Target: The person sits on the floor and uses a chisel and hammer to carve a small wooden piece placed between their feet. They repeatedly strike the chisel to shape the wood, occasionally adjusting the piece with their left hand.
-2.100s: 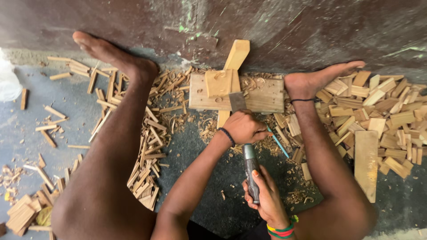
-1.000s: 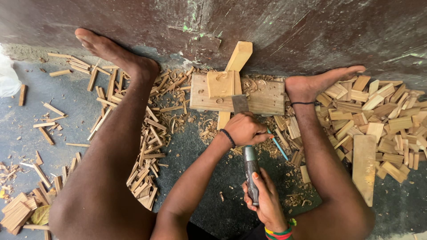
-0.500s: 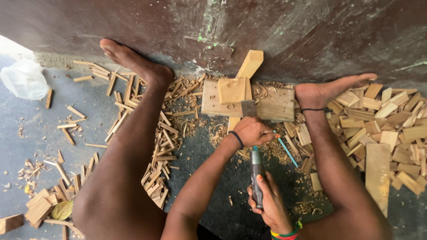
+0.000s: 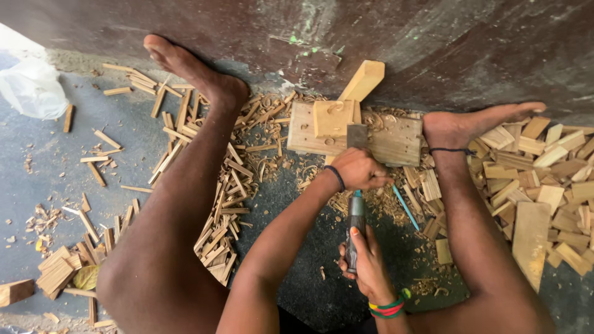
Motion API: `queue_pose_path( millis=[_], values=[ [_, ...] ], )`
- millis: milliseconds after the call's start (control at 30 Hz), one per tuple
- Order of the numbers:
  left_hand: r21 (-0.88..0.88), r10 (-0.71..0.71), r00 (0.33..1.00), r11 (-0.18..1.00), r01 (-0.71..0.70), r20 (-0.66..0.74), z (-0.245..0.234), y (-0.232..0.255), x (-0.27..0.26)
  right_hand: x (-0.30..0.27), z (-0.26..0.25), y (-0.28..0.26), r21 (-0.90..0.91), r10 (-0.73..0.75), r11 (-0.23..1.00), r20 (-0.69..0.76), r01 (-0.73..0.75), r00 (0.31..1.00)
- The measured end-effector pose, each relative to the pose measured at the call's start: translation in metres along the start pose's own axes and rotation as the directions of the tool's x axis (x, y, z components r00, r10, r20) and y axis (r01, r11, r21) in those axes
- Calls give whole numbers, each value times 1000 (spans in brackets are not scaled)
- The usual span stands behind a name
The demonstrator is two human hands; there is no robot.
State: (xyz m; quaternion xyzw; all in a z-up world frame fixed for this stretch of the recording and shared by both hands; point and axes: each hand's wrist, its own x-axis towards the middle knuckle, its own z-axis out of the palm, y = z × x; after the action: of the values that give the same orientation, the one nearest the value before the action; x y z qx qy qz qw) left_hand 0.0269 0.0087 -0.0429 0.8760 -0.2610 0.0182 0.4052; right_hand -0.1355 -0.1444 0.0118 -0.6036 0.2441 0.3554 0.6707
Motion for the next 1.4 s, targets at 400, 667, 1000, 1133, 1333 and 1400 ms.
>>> queue_pose_path(
  millis=[400, 667, 1000, 1133, 1333, 1400],
  values=[
    [38, -25, 1000, 999, 26, -19, -5, 2, 3, 17, -4, 4, -50, -50, 997, 7, 50, 999],
    [91, -14, 999, 996, 17, -37, -2, -3, 4, 16, 5, 3, -87, -50, 995, -25, 48, 998],
    [10, -118, 992, 993, 118, -54, 10, 6, 11, 15, -26, -12, -152, -18, 988, 54, 26, 998],
    [39, -69, 973, 996, 79, -221, 20, 10, 15, 11, -50, -35, -219, 64, 974, 38, -54, 997],
    [3, 83, 969, 996, -85, -233, 24, -11, 20, 16, -35, -25, -115, 70, 991, 40, -65, 997],
    [2, 36, 996, 999, -36, -87, 15, -20, 21, 24, -12, -14, 9, 53, 999, 46, -53, 998]
  ],
)
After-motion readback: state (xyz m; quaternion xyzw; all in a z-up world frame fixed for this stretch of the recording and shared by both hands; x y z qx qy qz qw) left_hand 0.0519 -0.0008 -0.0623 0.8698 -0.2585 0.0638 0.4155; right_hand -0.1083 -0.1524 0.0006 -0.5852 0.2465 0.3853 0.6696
